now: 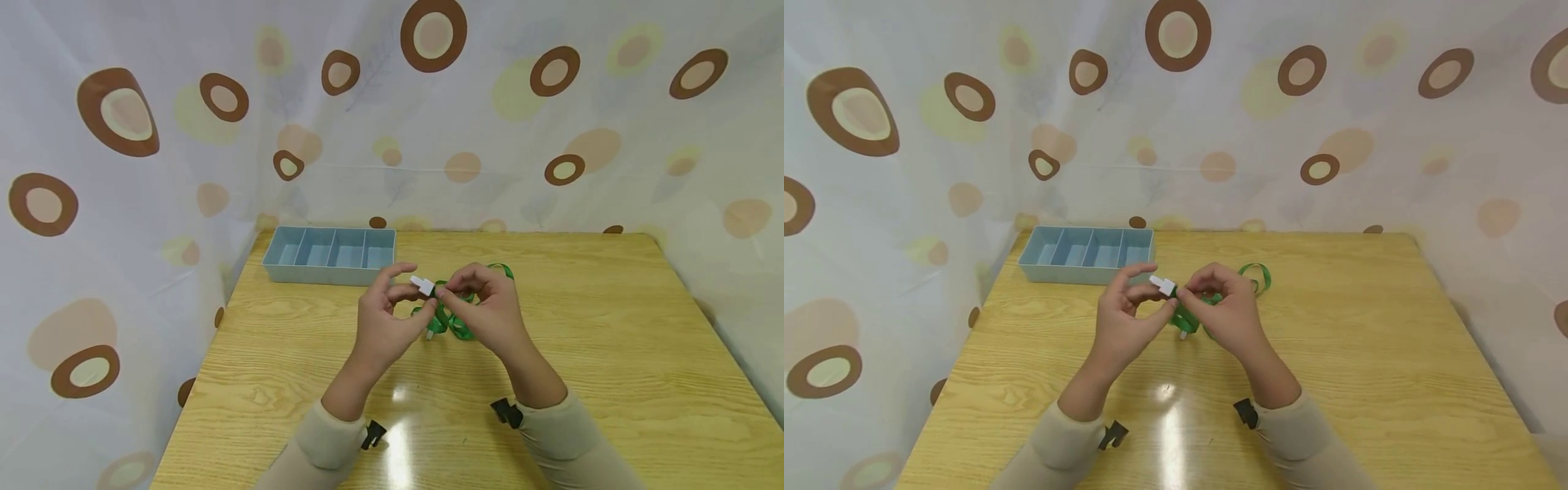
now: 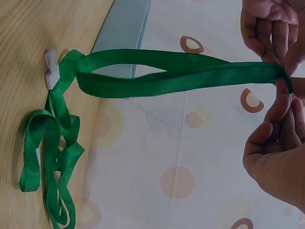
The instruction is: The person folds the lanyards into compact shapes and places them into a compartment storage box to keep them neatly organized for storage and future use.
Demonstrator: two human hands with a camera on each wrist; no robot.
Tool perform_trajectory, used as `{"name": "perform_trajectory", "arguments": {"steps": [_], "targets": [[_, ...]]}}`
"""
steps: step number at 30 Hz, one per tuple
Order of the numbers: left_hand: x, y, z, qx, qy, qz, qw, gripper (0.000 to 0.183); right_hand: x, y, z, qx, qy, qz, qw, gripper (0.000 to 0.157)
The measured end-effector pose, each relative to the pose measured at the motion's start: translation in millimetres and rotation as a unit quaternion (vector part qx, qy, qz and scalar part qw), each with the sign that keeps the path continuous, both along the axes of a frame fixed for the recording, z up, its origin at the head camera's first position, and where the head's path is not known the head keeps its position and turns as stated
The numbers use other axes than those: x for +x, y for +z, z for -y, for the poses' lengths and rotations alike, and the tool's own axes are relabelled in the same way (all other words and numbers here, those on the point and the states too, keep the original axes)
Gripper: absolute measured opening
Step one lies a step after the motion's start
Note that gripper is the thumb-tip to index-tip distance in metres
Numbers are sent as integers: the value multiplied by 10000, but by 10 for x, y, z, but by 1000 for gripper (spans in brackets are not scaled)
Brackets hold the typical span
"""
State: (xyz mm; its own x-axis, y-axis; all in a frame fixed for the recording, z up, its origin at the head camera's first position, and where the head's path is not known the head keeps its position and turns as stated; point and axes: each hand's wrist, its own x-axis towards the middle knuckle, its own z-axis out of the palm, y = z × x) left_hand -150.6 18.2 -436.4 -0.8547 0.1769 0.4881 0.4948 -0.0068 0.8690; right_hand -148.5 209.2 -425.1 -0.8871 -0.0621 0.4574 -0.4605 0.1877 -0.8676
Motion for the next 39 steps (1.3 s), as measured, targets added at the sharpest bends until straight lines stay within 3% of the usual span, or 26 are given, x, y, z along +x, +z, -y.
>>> {"name": "perform_trajectory", "arguments": {"steps": [9, 17, 21, 24, 26, 31, 34, 39], "targets": [[7, 8, 18, -319, 172, -302, 9989, 62, -8, 15, 17, 24, 221, 124, 9997, 3], [-21, -11, 52, -185, 335, -288, 9989, 50, 12, 11, 37, -282, 660, 250, 9971, 19], [-39, -1, 93, 41, 404, -219, 9989, 46, 17, -35, 36, -287, 828, 219, 9959, 16], [-57, 24, 127, 256, 432, -197, 9985, 44, 11, -99, 20, 122, 620, 325, 9975, 12], [-68, 50, 149, 403, 440, -194, 9980, 43, 4, -159, 11, 544, 459, 601, 9956, 17], [-72, 113, 195, 646, 400, -221, 9969, 43, -16, -342, 32, 1477, 374, 1435, 9779, 39], [-55, 143, 207, 715, 340, -212, 9966, 43, -18, -423, 74, 1581, 439, 1589, 9736, 42], [-34, 172, 207, 788, 270, -194, 9963, 43, -23, -473, 153, 1415, 446, 1377, 9793, 41]]}}
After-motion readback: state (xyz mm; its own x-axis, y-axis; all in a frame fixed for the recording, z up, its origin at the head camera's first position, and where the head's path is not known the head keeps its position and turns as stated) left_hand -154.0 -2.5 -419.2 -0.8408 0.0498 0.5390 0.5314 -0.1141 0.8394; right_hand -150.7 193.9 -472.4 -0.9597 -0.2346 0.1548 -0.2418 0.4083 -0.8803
